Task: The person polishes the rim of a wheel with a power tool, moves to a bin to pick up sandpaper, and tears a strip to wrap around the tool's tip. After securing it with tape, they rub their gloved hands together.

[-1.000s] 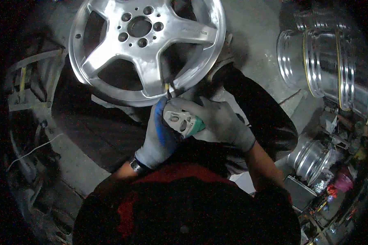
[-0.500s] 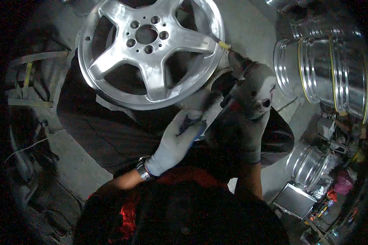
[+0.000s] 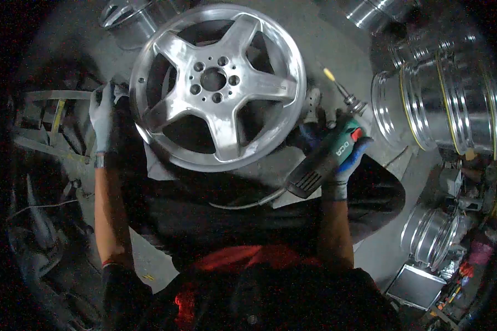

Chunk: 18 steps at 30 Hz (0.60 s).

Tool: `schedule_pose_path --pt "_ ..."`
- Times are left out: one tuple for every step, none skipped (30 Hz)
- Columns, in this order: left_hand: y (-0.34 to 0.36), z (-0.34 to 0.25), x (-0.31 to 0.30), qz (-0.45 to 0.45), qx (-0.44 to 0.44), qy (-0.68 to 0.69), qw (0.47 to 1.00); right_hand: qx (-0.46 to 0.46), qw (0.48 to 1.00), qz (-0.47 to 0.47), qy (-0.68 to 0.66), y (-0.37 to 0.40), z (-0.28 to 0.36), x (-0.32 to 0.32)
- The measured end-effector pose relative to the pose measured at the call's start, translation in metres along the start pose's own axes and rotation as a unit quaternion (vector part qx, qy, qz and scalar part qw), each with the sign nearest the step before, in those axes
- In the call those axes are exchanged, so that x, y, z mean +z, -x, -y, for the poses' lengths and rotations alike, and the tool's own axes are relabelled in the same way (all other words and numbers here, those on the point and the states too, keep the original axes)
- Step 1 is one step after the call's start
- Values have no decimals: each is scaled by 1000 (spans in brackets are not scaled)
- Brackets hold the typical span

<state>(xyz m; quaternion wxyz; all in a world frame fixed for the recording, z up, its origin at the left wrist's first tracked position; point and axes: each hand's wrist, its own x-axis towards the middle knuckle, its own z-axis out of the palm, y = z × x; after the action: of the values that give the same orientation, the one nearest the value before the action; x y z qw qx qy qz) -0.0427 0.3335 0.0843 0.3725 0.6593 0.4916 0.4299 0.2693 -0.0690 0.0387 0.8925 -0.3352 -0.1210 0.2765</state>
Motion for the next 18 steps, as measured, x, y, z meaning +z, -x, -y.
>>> schedule_pose_path --pt "-14 21 -1 -5 1 3 1000 11 1000 -13 -18 3 -3 9" --pt "-26 47 -1 13 -21 -21 999 12 1000 -8 -17 3 -6 4" --pt "-35 73 -1 31 -44 -44 998 2 998 -50 47 3 -12 -9" --pt "-37 98 2 18 -45 -183 982 -10 989 -92 112 3 -16 -15" --pt "-31 109 6 19 -48 -189 981 10 996 -82 45 5 -19 -10" --pt "-22 107 10 20 -52 -195 979 11 996 -77 49 1 -20 -18" --pt "-15 104 13 16 -56 -192 980 11 996 -73 40 -3 -23 -33" --pt "-6 85 17 46 -83 -190 977 13 997 -70 32 -6 -24 -44" --pt "0 76 19 75 -111 -188 973 18 997 -65 36 -9 -25 -46" --pt "1 78 19 70 -116 -187 973 23 998 -59 25 -11 -26 -49" --pt "0 82 21 83 -116 -210 967 27 998 -55 13 -12 -27 -46" --pt "-1 86 25 96 -116 -233 961 29 998 -52 15 -13 -30 -43" --pt "-3 90 27 80 -115 -235 962 31 998 -51 -7 -14 -34 -41" --pt "-3 90 29 77 -118 -234 962 33 998 -50 -31 -15 -37 -39" --pt "-3 91 31 60 -113 -221 967 37 998 -48 -30 -18 -41 -42" --pt "-1 91 32 42 -108 -209 971 24 996 -81 -25 -20 -48 -44" --pt "1 80 30 66 -120 -161 977 12 993 -113 -22 -23 -55 -44" --pt "-3 91 29 68 -119 -168 976 17 993 -111 -26 -23 -60 -44"
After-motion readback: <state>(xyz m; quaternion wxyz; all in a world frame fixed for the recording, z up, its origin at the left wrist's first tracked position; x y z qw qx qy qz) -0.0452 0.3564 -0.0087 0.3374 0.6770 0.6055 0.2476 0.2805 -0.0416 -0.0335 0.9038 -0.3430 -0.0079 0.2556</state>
